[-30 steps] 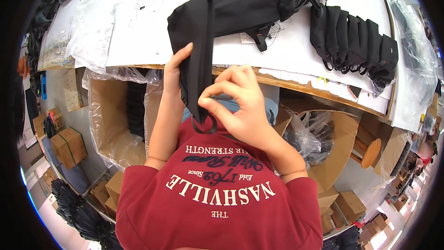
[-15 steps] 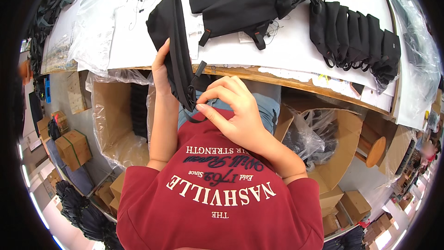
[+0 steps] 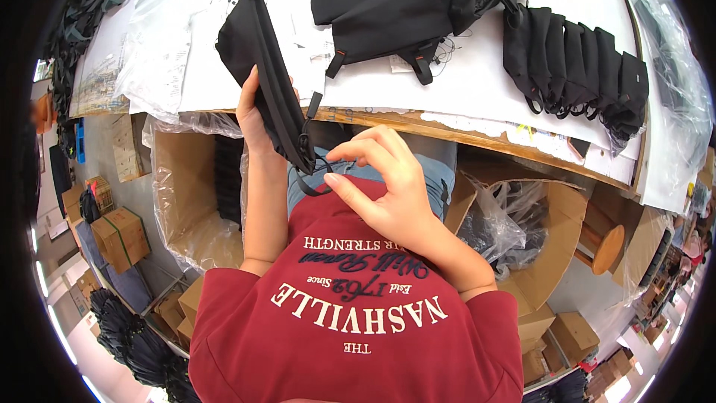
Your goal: Placing components and a warranty card inside a zippered black pouch for retail packaging.
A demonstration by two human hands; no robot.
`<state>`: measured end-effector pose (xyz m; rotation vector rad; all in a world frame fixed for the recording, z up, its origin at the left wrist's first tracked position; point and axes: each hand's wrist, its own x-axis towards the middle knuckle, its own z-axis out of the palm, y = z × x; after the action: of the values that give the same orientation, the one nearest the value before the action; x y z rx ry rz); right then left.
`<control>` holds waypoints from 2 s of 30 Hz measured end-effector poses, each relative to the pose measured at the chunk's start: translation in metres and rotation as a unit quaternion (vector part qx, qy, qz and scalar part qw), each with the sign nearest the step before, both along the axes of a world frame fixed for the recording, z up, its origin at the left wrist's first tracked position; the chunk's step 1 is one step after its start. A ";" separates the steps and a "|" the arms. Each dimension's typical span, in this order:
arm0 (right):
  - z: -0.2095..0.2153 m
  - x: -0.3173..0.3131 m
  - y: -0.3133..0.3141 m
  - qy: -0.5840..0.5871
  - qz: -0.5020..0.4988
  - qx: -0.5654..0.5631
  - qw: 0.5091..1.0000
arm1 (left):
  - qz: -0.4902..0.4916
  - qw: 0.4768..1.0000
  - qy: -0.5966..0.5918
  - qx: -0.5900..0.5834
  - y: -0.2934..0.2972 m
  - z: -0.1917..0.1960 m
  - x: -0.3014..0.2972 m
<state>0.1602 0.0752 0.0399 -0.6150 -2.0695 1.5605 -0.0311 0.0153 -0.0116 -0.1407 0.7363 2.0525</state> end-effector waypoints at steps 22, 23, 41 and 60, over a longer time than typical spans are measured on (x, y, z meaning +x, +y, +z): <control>-0.019 0.011 0.049 0.050 -0.073 -0.045 0.995 | -0.035 0.875 0.472 -0.103 -0.022 0.007 0.008; -0.021 0.014 0.050 0.068 -0.064 -0.161 0.983 | -0.062 0.883 0.460 -0.077 -0.024 0.015 0.010; 0.006 0.033 0.077 -0.030 0.051 0.047 0.997 | -0.060 0.775 0.626 -0.064 -0.019 0.013 0.006; 0.019 0.182 0.244 -0.126 -0.541 0.422 0.716 | -0.073 0.751 0.599 -0.267 -0.039 -0.036 -0.039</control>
<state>0.3427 0.3188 0.0591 -1.3214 -1.6853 -0.1647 -0.0705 -0.0239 -0.0478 0.9874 2.0210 1.5188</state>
